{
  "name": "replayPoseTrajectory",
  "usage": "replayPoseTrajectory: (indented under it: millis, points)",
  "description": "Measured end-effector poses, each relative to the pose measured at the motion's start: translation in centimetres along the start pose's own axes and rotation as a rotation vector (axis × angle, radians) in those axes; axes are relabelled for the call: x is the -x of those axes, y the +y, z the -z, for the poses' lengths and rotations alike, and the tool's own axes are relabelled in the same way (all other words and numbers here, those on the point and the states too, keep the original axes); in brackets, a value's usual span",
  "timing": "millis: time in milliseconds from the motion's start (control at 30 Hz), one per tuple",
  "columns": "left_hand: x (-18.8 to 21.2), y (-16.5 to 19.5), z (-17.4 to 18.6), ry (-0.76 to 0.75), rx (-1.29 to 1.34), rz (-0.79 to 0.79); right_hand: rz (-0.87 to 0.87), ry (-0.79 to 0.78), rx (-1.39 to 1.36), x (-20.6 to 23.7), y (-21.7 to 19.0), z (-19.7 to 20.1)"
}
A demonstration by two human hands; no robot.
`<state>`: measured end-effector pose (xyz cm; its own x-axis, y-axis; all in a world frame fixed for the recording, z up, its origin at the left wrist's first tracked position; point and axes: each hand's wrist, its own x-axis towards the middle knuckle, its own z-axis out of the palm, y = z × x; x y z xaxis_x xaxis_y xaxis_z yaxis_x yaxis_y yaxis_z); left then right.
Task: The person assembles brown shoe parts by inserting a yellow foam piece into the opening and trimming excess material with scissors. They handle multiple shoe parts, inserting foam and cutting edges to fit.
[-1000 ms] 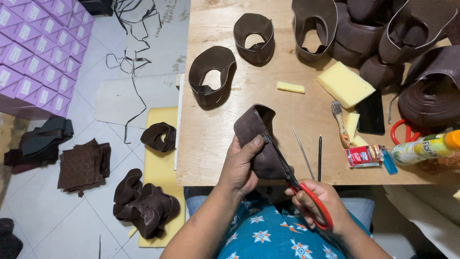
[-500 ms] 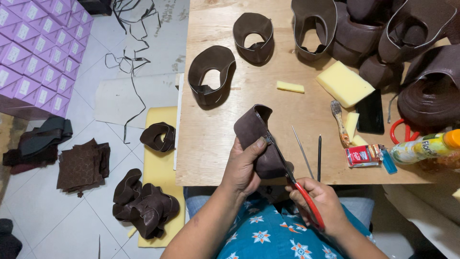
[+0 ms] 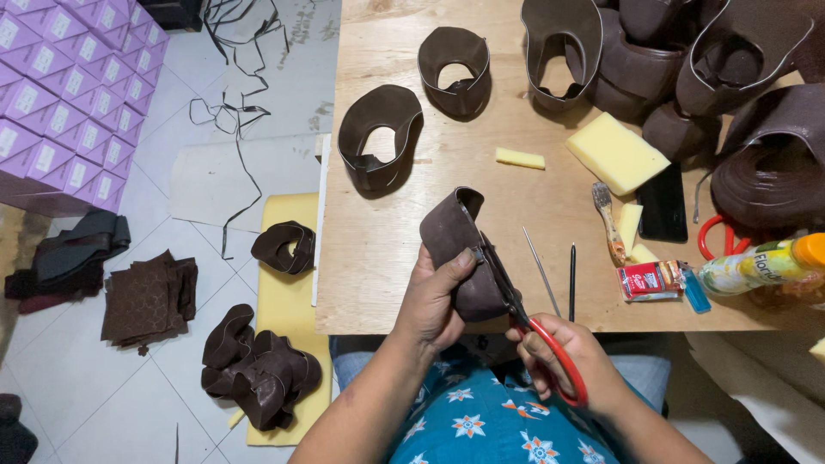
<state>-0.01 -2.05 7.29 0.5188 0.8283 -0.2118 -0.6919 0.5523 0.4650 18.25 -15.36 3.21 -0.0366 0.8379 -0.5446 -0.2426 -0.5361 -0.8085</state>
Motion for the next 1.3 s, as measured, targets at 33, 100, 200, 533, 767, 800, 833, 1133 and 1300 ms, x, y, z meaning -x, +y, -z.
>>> replayPoseTrajectory:
  millis: [33, 100, 200, 533, 767, 800, 833, 1133, 1300]
  points:
    - [0.2, -0.2, -0.1, 0.000, 0.025, 0.016, 0.030, 0.001, 0.000, 0.0, 0.0, 0.0]
    - [0.5, -0.5, -0.3, 0.005, 0.049, 0.063, 0.065, 0.006, 0.018, 0.0, 0.1, 0.1]
    - [0.6, -0.9, -0.4, -0.001, 0.080, 0.062, 0.078, 0.015, 0.076, -0.1, -0.1, 0.2]
    - [0.5, -1.6, -0.4, -0.045, 0.113, 0.044, 0.139, 0.007, 0.080, 0.1, -0.8, -0.6]
    - [0.5, -1.6, -0.5, -0.078, 0.153, 0.065, 0.087, -0.008, -0.010, 0.2, -0.5, -0.7]
    - [0.5, -1.6, -0.5, -0.071, 0.154, 0.067, 0.089, -0.005, -0.014, 0.1, -0.5, -0.6]
    - [0.5, -1.6, -0.6, -0.062, 0.156, 0.070, 0.091, -0.003, -0.018, 0.1, -0.4, -0.6]
    - [0.4, -1.5, -0.7, -0.097, 0.153, 0.072, 0.118, -0.059, -0.037, -0.2, -0.1, -0.3]
    - [0.4, -1.7, -0.6, -0.081, 0.143, 0.064, 0.135, -0.014, -0.048, -0.2, 0.1, -0.6]
